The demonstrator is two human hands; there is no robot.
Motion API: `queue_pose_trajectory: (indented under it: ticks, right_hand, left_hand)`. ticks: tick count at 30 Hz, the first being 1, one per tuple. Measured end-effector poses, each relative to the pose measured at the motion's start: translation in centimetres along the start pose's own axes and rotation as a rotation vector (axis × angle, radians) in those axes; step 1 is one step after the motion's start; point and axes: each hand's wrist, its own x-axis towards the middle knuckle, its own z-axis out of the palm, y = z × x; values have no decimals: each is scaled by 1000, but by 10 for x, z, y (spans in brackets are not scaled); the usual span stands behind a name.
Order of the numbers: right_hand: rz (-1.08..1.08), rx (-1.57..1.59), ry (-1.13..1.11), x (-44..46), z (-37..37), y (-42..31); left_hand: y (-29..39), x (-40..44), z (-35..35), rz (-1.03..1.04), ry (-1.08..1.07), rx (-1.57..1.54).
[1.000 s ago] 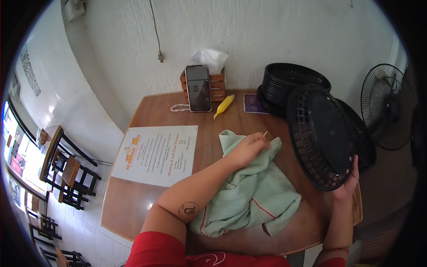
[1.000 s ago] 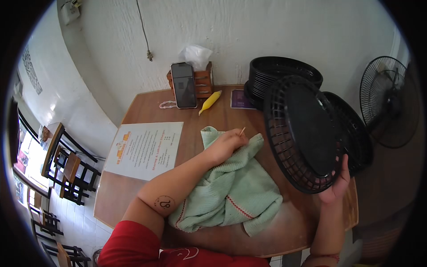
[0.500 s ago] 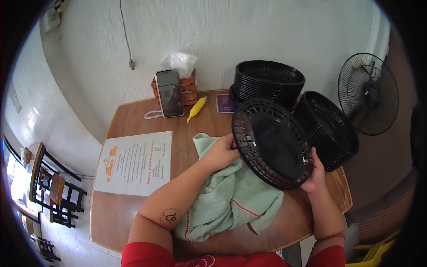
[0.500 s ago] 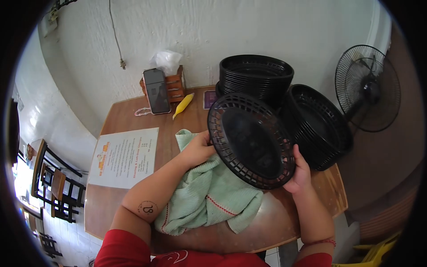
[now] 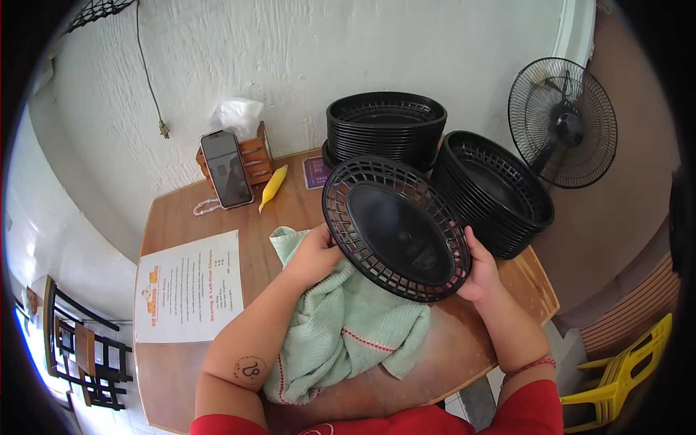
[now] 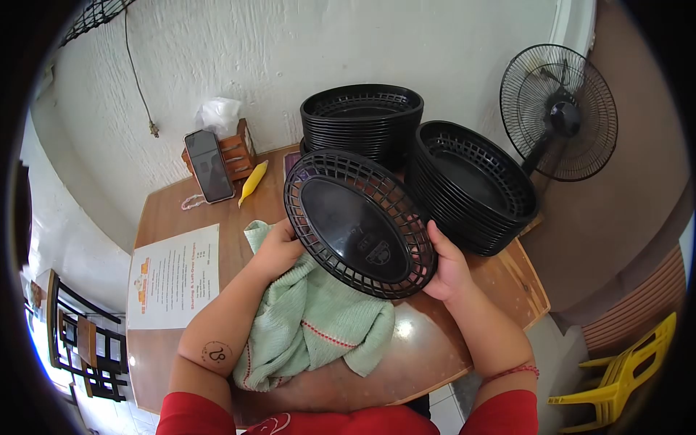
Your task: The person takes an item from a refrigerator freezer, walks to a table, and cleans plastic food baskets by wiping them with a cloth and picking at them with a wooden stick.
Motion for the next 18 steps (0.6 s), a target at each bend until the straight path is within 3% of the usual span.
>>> queue_pose_trajectory:
  ticks: [4, 7, 9, 11, 12, 14, 15, 16, 18]
  right_hand:
    - [7, 11, -73, -1, 5, -2]
    - [-32, 15, -35, -3, 4, -8]
    - [-65, 20, 2, -3, 4, -11]
    - [-28, -9, 80, -5, 11, -8]
    - [9, -34, 160, -6, 15, -3]
    - [95, -77, 315, -7, 22, 12]
    - [110, -69, 301, -7, 22, 18]
    - [119, -128, 340, -8, 21, 23]
    - [134, -253, 423, -12, 18, 28]
  left_hand:
    - [-19, 5, -8, 16, 111, -244]
    - [5, 8, -15, -188, 620, -345]
    - [1, 12, -30, -120, 894, -307]
    - [11, 9, -35, 102, 946, -428]
    - [18, 5, -31, 110, 956, -418]
    - [35, -8, -3, 432, 842, -41]
    - [51, -27, 19, 464, 688, 280]
    - [33, -34, 29, 533, 307, 271]
    - [31, -46, 65, 861, -47, 517]
